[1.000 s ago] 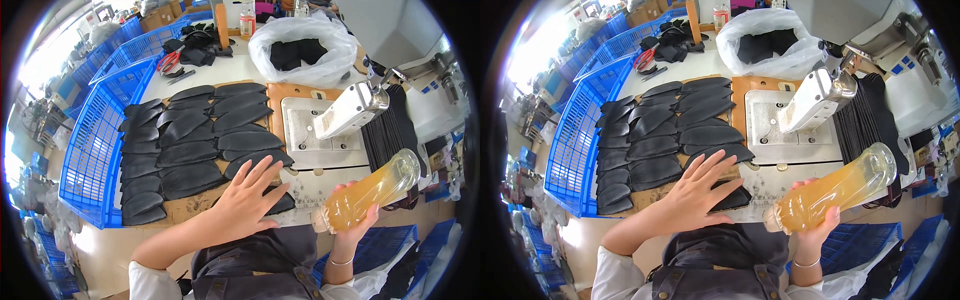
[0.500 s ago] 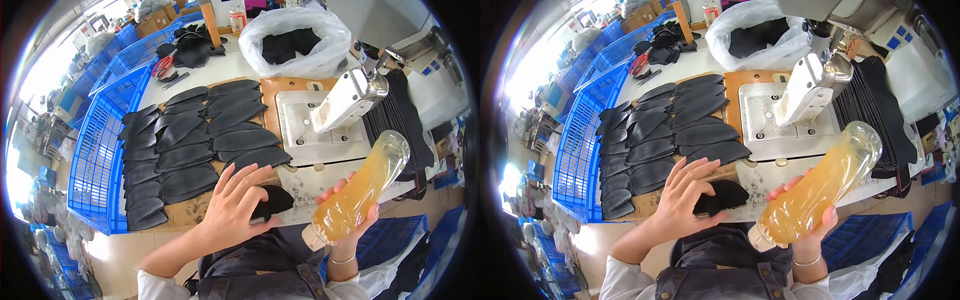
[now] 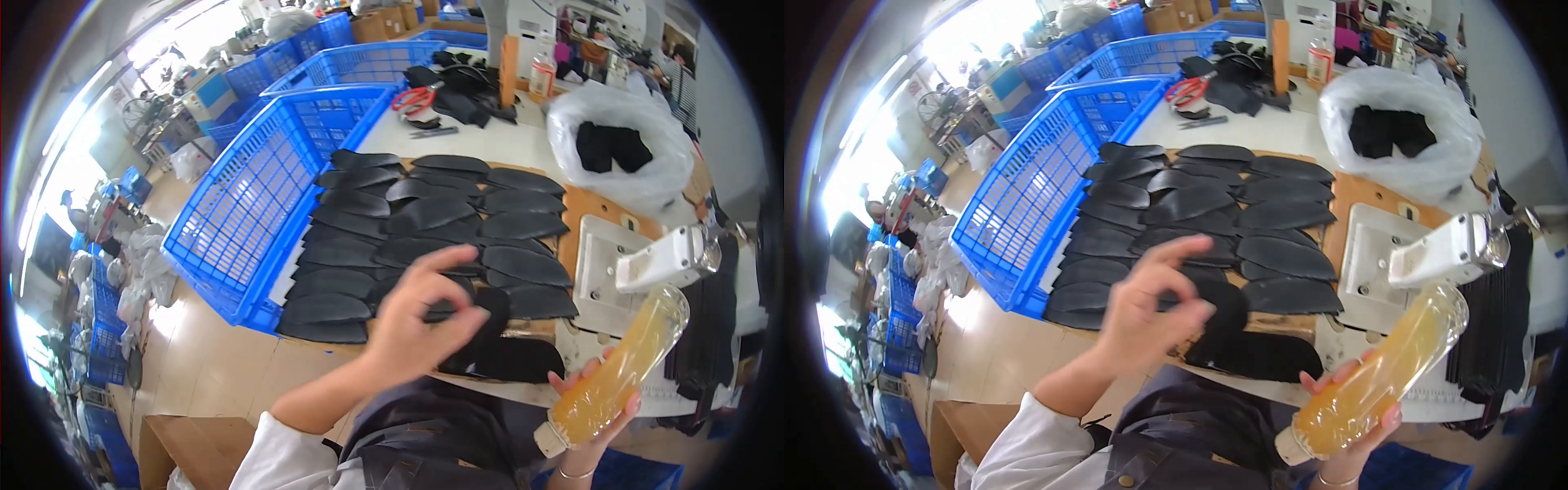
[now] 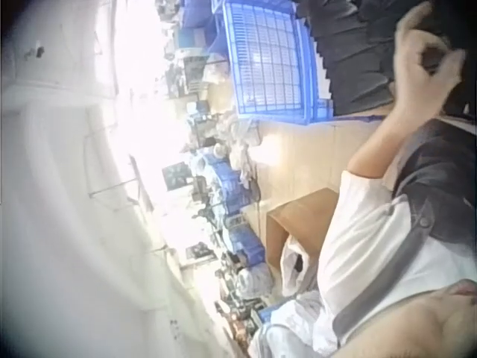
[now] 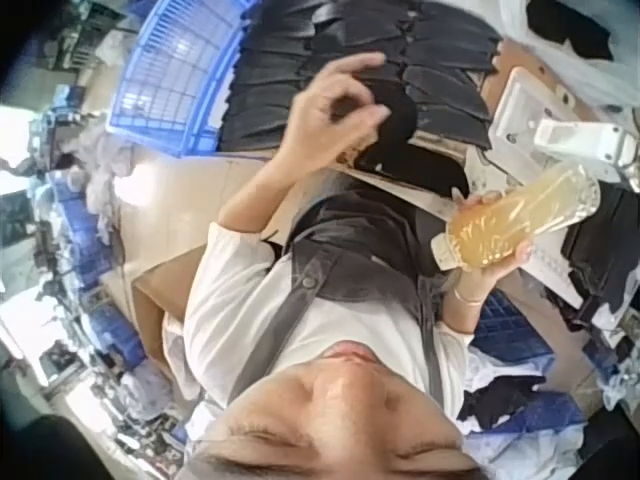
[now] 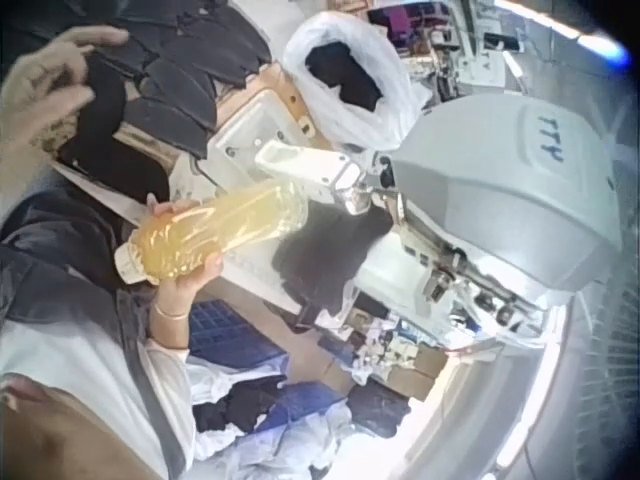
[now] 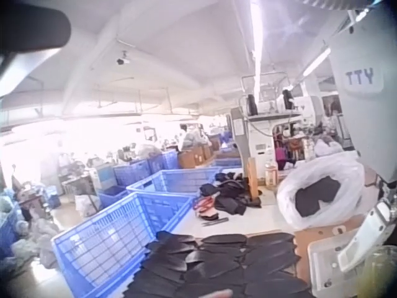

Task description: Applying adhesive to black shoe components using a bottle with a brush applicator.

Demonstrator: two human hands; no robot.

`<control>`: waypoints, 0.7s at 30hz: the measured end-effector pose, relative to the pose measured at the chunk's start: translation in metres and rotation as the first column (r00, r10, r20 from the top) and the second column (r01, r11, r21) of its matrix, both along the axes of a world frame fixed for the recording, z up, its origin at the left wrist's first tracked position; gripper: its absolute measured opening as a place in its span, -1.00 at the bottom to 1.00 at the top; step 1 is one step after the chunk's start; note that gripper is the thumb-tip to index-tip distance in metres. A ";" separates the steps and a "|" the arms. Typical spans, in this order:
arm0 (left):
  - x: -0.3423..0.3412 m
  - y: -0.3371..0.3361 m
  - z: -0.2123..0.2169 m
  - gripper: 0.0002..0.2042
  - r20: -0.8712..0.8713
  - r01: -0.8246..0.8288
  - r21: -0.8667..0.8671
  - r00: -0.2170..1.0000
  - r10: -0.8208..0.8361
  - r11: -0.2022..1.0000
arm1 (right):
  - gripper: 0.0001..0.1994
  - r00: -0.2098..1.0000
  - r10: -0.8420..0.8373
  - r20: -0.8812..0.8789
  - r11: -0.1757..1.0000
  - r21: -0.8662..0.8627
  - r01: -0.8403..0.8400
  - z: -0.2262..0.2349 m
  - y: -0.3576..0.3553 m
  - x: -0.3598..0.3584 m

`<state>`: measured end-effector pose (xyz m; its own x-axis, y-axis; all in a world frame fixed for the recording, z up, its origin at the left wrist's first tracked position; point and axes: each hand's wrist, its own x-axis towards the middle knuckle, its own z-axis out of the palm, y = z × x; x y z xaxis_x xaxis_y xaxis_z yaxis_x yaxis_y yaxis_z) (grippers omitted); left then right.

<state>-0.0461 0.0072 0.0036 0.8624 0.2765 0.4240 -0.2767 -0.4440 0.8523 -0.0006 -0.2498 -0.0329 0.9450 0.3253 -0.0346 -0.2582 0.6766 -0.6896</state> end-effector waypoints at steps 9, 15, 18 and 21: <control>-0.028 0.136 0.042 -0.89 0.378 -0.700 0.352 0.714 0.589 0.622 | -0.26 0.997 0.015 0.075 0.999 0.040 -0.018 -0.002 -0.006 0.006; 0.003 0.159 -0.029 -0.89 0.069 -0.309 0.755 0.915 0.398 0.579 | -0.30 0.982 0.120 0.143 0.990 0.063 -0.130 -0.001 -0.014 0.009; 0.005 0.163 -0.037 -0.84 -0.056 -0.188 0.744 0.939 0.340 0.641 | -0.31 0.984 0.095 0.152 0.994 0.044 -0.102 -0.002 -0.018 0.006; 0.006 0.170 -0.032 -0.79 0.020 -0.212 0.807 0.943 0.333 0.551 | -0.26 0.997 -0.024 0.072 1.000 0.014 0.023 0.000 -0.012 0.003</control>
<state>-0.0400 0.1773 -0.0289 0.8638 0.1155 0.4905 0.0533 -0.9889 0.1390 0.0022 -0.2622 -0.0326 0.9523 0.3028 0.0383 -0.1917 0.6912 -0.6968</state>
